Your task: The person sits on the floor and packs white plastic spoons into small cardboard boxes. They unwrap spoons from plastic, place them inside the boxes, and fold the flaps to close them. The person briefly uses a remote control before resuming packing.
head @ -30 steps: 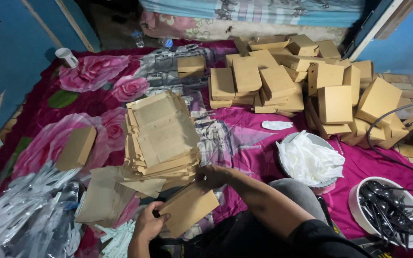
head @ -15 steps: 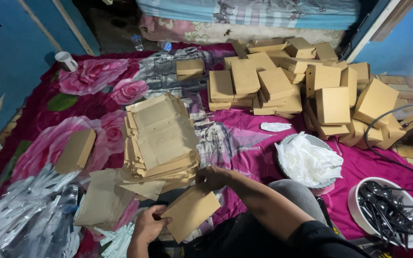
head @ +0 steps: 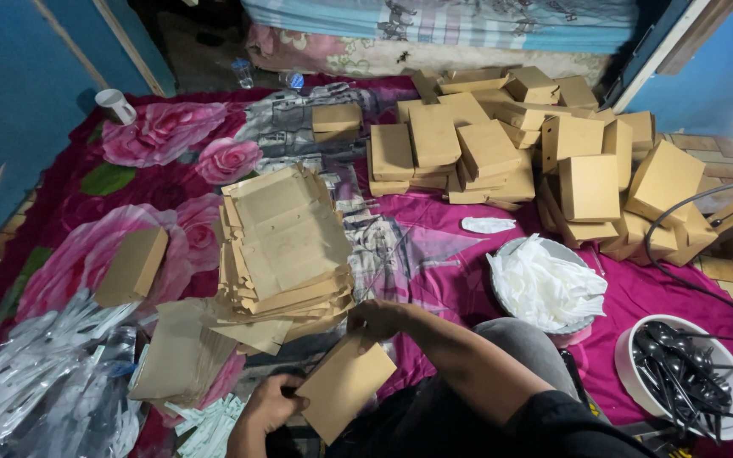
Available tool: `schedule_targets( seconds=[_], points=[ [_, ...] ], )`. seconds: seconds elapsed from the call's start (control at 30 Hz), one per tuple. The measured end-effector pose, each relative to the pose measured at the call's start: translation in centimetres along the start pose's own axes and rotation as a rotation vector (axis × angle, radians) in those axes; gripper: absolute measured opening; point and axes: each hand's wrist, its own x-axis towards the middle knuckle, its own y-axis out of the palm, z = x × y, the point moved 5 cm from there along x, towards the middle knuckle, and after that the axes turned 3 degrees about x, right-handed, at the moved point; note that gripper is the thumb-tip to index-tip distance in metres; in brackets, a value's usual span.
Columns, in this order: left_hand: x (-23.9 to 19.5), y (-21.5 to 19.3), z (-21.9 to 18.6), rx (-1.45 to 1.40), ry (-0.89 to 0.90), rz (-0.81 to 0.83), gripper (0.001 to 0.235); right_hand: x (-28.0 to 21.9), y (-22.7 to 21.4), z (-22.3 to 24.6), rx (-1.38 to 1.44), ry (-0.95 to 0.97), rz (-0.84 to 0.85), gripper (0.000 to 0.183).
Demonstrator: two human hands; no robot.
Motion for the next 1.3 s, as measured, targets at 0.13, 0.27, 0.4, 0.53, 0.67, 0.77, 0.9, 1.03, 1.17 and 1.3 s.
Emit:
schedule_targets(
  seconds=[0.13, 0.27, 0.4, 0.53, 0.67, 0.77, 0.9, 1.03, 1.17, 1.3],
  points=[
    [0.4, 0.5, 0.7, 0.068, 0.004, 0.023, 0.048, -0.6, -0.8, 1.8, -0.035, 0.056, 0.036, 0.07],
    [-0.3, 1.0, 0.2, 0.002, -0.001, 0.075, 0.058, 0.6, 0.6, -0.4, -0.147, -0.027, -0.019, 0.058],
    [1.0, 2.3, -1.0, -0.018, 0.116, 0.08, 0.052, -0.1, -0.1, 2.7, -0.074, 0.0, 0.062, 0.055],
    [4.0, 3.6, -1.0, -0.445, 0.228, 0.038, 0.036, -0.6, 0.1, 5.8, -0.062, -0.455, -0.02, 0.063],
    [4.7, 3.3, -1.2, -0.625, 0.344, 0.048, 0.043, -2.0, 0.4, 10.6, -0.003, -0.365, 0.028, 0.054],
    [6.2, 5.0, -1.1, -0.882, 0.485, 0.181, 0.04, -3.9, -0.6, 14.3, -0.07, -0.437, -0.05, 0.064],
    [1.4, 2.3, -3.9, -0.648, 0.615, 0.079, 0.037, -5.4, -1.8, 18.1, -0.147, -0.453, -0.106, 0.051],
    [0.7, 2.0, -4.3, -0.567, 0.504, 0.071, 0.029, -5.4, -1.8, 17.9, -0.126, -0.458, -0.08, 0.046],
    [2.3, 2.9, -3.5, -0.545, 0.556, 0.096, 0.027, -5.3, -1.5, 17.6, -0.081, -0.536, -0.069, 0.048],
    [-2.5, 1.4, -6.8, -0.608, 0.43, 0.116, 0.023, -5.9, -2.3, 19.3, -0.099, -0.601, -0.092, 0.044]
  ],
)
